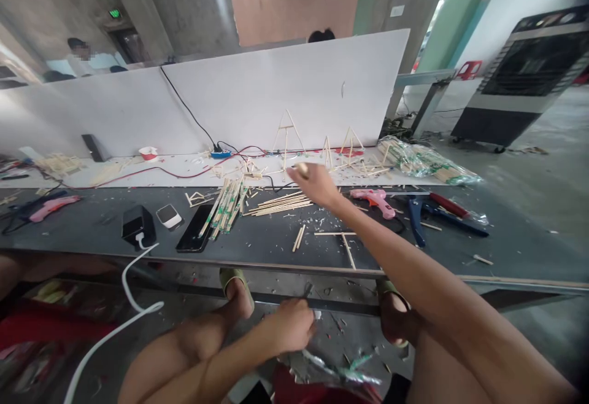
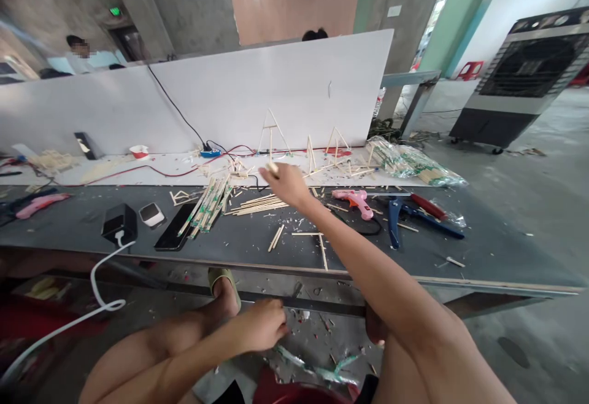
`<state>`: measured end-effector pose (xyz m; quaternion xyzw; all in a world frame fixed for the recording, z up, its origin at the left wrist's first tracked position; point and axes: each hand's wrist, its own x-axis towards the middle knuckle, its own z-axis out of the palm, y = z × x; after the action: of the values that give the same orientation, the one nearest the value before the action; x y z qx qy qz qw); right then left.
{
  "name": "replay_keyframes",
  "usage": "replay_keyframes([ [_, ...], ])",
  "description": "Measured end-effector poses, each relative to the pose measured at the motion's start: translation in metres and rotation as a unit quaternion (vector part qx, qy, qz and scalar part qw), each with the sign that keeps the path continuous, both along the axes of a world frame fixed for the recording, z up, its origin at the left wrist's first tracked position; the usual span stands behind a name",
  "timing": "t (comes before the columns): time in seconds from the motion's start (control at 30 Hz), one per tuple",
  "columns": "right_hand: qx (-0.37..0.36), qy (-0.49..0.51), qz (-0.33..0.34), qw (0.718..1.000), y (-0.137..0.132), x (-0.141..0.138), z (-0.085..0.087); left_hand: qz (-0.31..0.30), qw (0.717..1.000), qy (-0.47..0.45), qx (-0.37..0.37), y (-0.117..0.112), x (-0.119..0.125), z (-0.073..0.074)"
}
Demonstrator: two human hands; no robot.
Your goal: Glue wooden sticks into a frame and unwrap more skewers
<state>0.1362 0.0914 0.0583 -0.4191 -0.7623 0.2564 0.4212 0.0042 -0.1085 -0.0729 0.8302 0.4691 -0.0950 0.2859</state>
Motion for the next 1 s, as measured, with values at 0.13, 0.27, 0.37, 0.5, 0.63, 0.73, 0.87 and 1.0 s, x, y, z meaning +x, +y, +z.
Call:
replay_keyframes([
  [0.13, 0.126, -0.339, 0.045, 0.931, 0.034, -0.066, -0.03, 0.065, 0.965, -0.166, -0.192, 0.061, -0.075, 0.082],
  [0.27, 0.13, -0.43, 0.082, 0.89, 0.055, -0.105, -0.059, 0.337, 0.892, -0.26, 0.153, 0.124, -0.168, 0.108],
  [0.37, 0.136, -0.426, 0.098, 0.889, 0.062, -0.115, -0.073, 0.42, 0.825, -0.076, 0.371, 0.157, -0.197, 0.086],
  [0.5, 0.163, -0.415, 0.106, 0.889, 0.064, -0.111, -0.079, 0.401, 0.837, 0.032, 0.371, 0.182, -0.189, 0.059],
  [0.63, 0.19, -0.369, 0.1, 0.904, 0.06, -0.094, -0.075, 0.401, 0.843, 0.087, 0.347, 0.193, -0.179, 0.057],
  [0.73, 0.168, -0.308, 0.082, 0.933, 0.052, -0.073, -0.065, 0.4, 0.842, 0.139, 0.336, 0.194, -0.17, 0.06],
  [0.87, 0.135, -0.232, 0.073, 0.961, 0.034, -0.029, -0.049, 0.411, 0.817, 0.189, 0.357, 0.192, -0.15, 0.059],
  [1.0, 0.111, -0.148, 0.061, 0.981, 0.008, 0.024, -0.04, 0.429, 0.815, 0.192, 0.34, 0.19, -0.148, 0.059],
])
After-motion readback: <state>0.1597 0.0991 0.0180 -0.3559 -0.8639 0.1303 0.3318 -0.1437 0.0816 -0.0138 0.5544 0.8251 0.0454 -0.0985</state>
